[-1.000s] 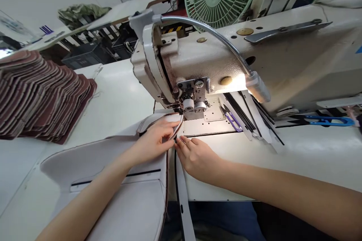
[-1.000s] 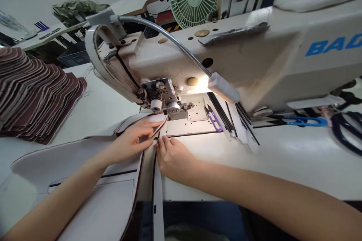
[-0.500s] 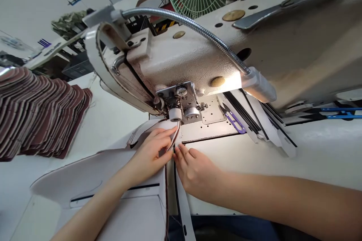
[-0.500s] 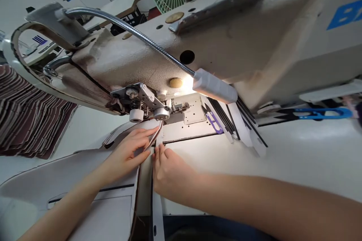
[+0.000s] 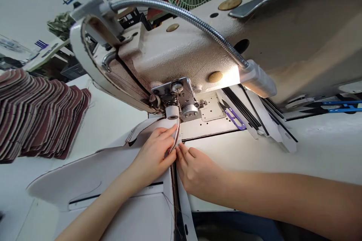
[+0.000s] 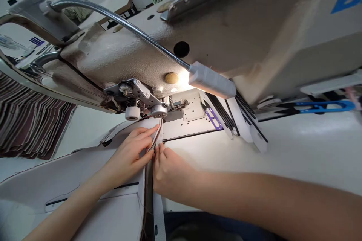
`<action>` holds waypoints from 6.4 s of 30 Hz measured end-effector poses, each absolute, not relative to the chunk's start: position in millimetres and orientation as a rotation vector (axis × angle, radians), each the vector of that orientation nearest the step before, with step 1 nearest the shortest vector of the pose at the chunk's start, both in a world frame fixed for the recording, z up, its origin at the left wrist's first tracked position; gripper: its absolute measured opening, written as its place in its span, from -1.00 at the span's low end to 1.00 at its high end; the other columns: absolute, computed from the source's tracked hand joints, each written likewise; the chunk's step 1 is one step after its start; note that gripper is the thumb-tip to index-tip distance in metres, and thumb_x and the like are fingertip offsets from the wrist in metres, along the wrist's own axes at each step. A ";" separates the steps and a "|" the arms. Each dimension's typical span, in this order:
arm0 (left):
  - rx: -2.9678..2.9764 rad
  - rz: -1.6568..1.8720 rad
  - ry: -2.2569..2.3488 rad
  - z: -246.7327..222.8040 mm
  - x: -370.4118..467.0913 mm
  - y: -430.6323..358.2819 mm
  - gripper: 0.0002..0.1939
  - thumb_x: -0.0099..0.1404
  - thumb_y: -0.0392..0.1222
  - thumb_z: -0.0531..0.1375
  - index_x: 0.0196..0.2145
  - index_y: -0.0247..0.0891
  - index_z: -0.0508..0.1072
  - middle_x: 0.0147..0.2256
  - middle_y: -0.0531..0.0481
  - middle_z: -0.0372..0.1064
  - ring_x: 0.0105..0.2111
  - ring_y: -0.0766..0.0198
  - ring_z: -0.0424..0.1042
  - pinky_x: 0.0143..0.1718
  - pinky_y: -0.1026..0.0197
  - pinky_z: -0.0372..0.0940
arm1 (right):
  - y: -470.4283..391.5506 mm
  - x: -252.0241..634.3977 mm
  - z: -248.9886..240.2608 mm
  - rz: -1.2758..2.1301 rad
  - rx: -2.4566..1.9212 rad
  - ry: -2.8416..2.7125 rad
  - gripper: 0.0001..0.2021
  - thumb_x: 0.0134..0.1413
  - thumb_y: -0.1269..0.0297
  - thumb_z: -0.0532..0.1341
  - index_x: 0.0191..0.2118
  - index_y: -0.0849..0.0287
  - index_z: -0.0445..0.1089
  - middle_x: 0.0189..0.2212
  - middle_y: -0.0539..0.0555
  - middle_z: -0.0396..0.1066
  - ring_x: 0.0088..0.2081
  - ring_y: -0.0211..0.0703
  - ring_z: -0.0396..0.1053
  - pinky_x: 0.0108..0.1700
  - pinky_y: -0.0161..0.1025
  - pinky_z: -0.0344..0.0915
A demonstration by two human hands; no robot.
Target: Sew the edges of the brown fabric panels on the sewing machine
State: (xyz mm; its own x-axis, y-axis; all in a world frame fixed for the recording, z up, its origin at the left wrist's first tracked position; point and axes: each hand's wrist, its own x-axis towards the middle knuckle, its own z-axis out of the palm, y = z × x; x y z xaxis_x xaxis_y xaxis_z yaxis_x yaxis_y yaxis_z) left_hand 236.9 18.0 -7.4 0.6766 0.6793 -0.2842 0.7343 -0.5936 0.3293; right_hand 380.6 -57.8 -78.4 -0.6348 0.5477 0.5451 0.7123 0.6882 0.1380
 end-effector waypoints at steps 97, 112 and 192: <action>1.870 0.279 1.049 -16.7 217.4 52.2 -0.86 0.01 -0.22 0.00 -0.57 -0.18 0.02 0.11 -0.05 0.34 0.21 -0.02 0.17 0.17 -0.09 0.13 | -52.6 389.9 -81.7 -0.308 -0.985 -2.670 -0.69 0.20 0.47 0.08 -0.03 0.57 0.41 -0.02 0.48 0.40 0.02 0.17 0.40 -0.14 -0.05 0.40; 2.312 0.138 1.003 -16.4 223.8 37.4 -0.86 0.19 -0.25 -0.02 -0.51 -0.18 0.09 0.14 -0.15 0.31 0.24 0.11 0.13 0.21 -0.01 0.12 | -50.3 387.4 -82.1 -0.287 -1.020 -2.668 -0.68 0.20 0.46 0.09 -0.03 0.58 0.41 -0.05 0.49 0.42 0.01 0.17 0.40 -0.12 -0.06 0.39; 2.169 -0.411 1.265 -0.7 220.5 -43.6 -0.12 0.04 -0.28 0.12 0.32 -0.33 -0.06 -0.35 -0.03 0.30 -0.29 0.10 0.33 -0.33 0.20 0.25 | -144.0 372.7 -63.7 0.414 -0.922 -2.567 -0.50 0.16 0.17 0.16 0.19 0.23 0.22 0.08 0.20 0.36 0.06 0.04 0.28 -0.02 -0.11 0.26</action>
State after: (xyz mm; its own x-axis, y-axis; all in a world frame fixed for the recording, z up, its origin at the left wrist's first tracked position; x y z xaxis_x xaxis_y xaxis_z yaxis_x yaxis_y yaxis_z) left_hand 220.5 -43.6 -0.7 0.5010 0.6836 -0.5308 0.8650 -0.3755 0.3328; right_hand 372.7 -144.0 -63.7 -0.7124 0.6556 0.2502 0.5436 0.7411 -0.3941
